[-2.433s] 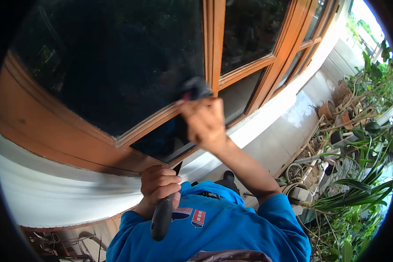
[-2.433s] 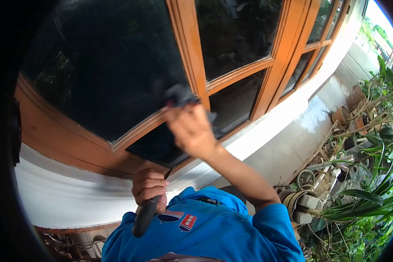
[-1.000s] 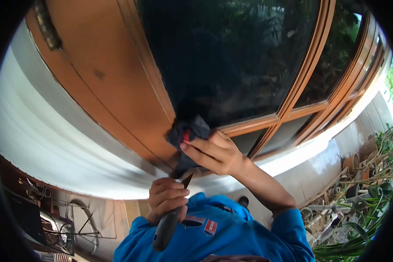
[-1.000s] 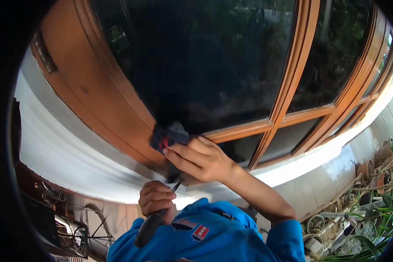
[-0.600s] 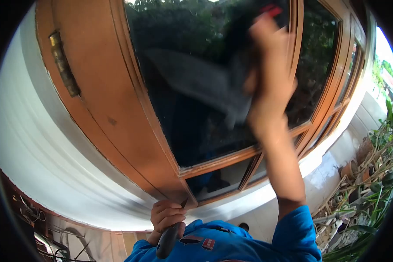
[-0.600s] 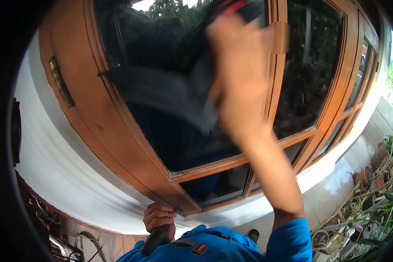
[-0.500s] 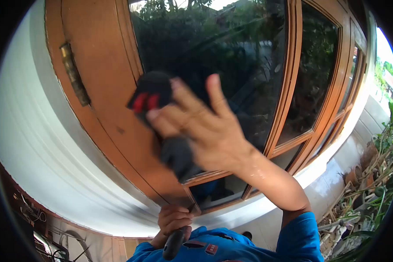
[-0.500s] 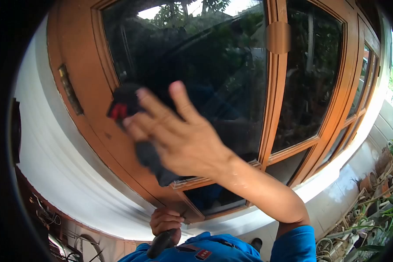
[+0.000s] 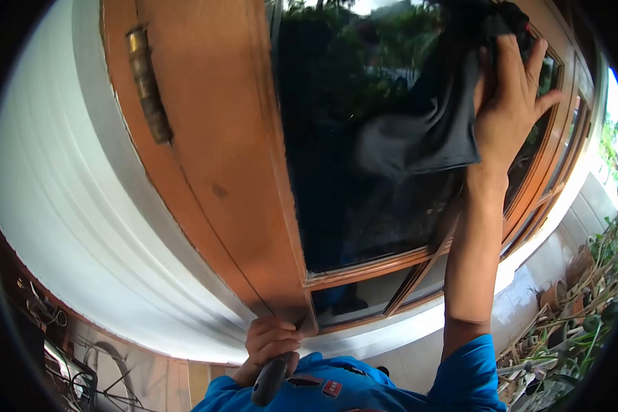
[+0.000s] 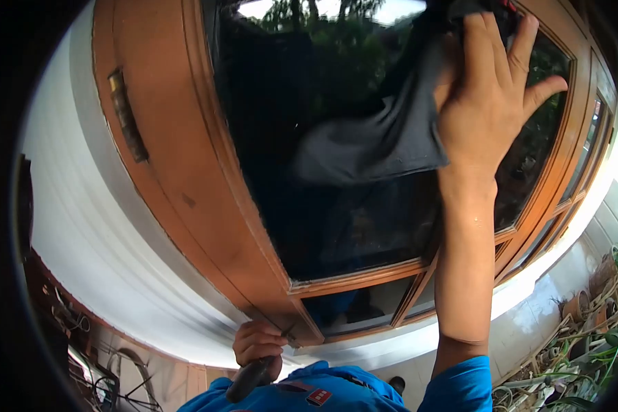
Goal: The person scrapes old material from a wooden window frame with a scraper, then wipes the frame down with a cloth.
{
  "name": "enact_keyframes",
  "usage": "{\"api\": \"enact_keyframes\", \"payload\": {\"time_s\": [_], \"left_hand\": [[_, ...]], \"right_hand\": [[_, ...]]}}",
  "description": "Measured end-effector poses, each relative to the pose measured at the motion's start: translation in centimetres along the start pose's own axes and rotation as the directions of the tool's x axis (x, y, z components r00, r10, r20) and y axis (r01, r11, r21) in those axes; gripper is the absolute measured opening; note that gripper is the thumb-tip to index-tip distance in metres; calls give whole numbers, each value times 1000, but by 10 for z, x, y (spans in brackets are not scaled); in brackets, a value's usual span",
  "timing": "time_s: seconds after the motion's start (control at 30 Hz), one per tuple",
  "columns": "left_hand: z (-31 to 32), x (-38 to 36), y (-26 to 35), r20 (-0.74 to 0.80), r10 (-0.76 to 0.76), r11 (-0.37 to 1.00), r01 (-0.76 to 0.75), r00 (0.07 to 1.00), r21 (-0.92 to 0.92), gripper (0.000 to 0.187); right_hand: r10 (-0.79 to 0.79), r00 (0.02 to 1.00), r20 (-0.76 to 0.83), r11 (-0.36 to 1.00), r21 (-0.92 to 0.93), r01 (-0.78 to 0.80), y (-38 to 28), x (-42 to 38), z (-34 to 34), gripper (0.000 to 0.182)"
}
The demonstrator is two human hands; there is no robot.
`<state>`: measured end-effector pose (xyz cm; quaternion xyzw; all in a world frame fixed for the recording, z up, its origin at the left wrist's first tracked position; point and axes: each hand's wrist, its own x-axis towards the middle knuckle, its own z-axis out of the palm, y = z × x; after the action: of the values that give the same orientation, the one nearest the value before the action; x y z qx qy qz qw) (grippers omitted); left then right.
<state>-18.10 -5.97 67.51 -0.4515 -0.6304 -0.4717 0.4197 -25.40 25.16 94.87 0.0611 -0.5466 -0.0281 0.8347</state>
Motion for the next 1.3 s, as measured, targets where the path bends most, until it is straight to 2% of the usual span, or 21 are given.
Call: {"api": "enact_keyframes", "payload": {"time_s": [0.07, 0.1, 0.13, 0.17, 0.2, 0.23, 0.3, 0.37, 0.43, 0.53, 0.67, 0.7, 0.73, 0.8, 0.87, 0.93, 1.0, 1.1, 1.2, 1.27, 1.3], "left_hand": [[-4, 3, -3, 47, 16, 1000, -16, 999, -3, 19], [-1, 3, -5, 38, 44, 999, -44, 998, -11, 16], [-1, -2, -7, 42, 38, 999, -37, 998, -22, 13], [1, -7, -10, 46, 32, 999, -30, 998, -34, 10], [1, -10, -9, 48, 23, 999, -21, 999, -47, 10], [2, -10, -8, 47, 24, 998, -22, 999, -56, 10], [4, -10, -11, 53, 24, 996, -19, 998, -88, 9], [3, -12, -10, 53, 17, 993, -11, 998, -115, 8], [5, -13, -12, 33, 15, 991, -11, 999, -135, 9], [4, -11, -12, 71, 18, 992, -9, 997, -128, 9], [16, 8, -2, 34, 73, 995, -71, 997, -66, 13], [20, 3, -3, -30, 72, 995, -74, 997, -69, 14], [18, 4, -4, -51, 109, 991, -112, 993, -71, 12], [7, 4, -5, -76, 158, 980, -166, 985, -107, 10], [-9, 5, -7, 13, 161, 979, -158, 987, -127, 10], [-12, 4, -6, 70, 125, 990, -120, 990, -80, 11], [-14, 1, -3, 115, 39, 999, -43, 993, 28, 12], [-8, 1, -3, 89, 34, 999, -34, 995, 0, 15], [-13, -4, -5, 59, 36, 999, -36, 998, 4, 16], [-16, -5, -7, 44, 47, 999, -46, 998, -4, 16], [-17, -6, -8, 31, 66, 998, -66, 997, -13, 15]], "right_hand": [[47, 998, -47, 997, 61, -44, -31, 3, 3, 31], [207, 977, 43, 921, 329, -210, -57, 6, 7, 29], [294, 912, 288, 790, 463, -401, -78, 6, 6, 30], [220, 932, 288, 773, 531, -347, -95, 6, 10, 32], [19, 983, 183, 790, 600, -127, -110, 7, 16, 35], [-137, 985, 103, 754, 656, 36, -123, 6, 19, 37], [-234, 964, 128, 717, 692, 82, -139, -15, 4, 43], [-250, 929, 272, 746, 666, 5, -147, -57, -32, 33], [-377, 809, 451, 738, 674, -32, -145, -130, -85, 36], [-513, 668, 539, 724, 690, -1, -143, -206, -138, 34], [-343, 827, 445, 824, 565, 37, -144, -166, -100, 37], [-254, 818, 516, 867, 497, -44, -147, -139, -92, 42], [-177, 840, 513, 878, 468, -101, -155, -132, -86, 44], [-200, 851, 486, 829, 546, -117, -164, -160, -97, 41], [-292, 809, 509, 868, 497, 1, -151, -211, -132, 39], [-144, 821, 553, 916, 389, -101, -117, -243, -163, 37], [-9, 689, 725, 978, 149, -143, -71, -247, -181, 28], [150, 797, 585, 973, 55, -224, -41, -263, -185, 31], [242, 686, 687, 907, 92, -412, -90, -260, -186, 35], [77, 755, 651, 910, 263, -320, -128, -262, -177, 33], [31, 779, 627, 896, 328, -300, -149, -253, -170, 23]]}}
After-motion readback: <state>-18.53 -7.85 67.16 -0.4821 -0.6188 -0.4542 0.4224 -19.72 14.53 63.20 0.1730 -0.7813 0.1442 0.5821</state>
